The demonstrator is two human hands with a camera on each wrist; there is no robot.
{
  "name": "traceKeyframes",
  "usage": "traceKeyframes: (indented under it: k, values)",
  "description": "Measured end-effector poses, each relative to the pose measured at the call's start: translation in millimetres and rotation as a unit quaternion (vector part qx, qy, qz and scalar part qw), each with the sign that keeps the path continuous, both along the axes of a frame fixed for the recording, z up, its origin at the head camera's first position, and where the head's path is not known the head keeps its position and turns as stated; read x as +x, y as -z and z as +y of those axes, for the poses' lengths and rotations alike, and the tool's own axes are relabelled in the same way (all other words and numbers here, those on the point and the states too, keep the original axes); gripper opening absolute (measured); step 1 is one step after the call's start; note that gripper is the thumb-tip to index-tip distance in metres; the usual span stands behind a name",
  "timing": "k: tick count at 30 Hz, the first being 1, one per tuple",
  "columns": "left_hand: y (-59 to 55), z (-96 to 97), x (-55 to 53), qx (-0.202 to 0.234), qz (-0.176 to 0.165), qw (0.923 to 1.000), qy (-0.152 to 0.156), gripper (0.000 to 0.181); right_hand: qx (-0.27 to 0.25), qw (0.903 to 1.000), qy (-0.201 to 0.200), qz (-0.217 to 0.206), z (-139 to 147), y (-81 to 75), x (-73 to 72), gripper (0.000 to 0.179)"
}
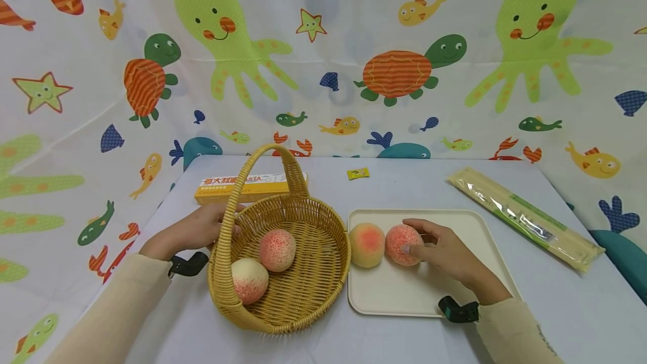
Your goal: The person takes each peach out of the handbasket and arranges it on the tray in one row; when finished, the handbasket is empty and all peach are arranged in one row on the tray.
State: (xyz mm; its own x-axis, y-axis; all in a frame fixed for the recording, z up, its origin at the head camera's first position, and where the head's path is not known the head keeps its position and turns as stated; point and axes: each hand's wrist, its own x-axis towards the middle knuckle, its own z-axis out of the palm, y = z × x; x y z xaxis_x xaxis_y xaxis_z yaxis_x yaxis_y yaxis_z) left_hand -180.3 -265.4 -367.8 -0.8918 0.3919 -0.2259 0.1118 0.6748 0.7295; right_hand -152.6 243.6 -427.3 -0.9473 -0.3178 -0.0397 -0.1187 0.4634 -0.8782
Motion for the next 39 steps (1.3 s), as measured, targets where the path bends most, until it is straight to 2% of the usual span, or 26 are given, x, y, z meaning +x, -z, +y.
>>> traceKeyframes:
  k: [14,21,30,34,39]
  values:
    - [2.0,-1.3,1.2,-0.008,0.003,1.0,-0.002,0.053,0.01,0.9999,-0.01,-0.003,-2.0,-3.3,3.8,0.061]
    - [-1.1,-1.5,0.4,-0.006,-0.002,1.0,-0.001,0.045,0.047,0.9983,-0.02,0.029,-0.6,-9.0,10.1,0.074]
    - [-0.9,0.3,-0.6,-0.017,0.004,0.9998,-0.005,0.05,0.096,0.9887,-0.008,0.115,-21.7,-33.2,16.5,0.08]
    - [-0.8,1.4,0.5,-0.017,-0.003,0.9998,-0.011,0.051,0.081,0.9882,-0.015,0.129,-40.4,-46.4,17.0,0.082]
    - [-1.0,2.1,3.1,-0.011,-0.012,0.9998,-0.014,0.052,0.043,0.989,-0.046,0.134,-71.4,-62.0,19.3,0.083]
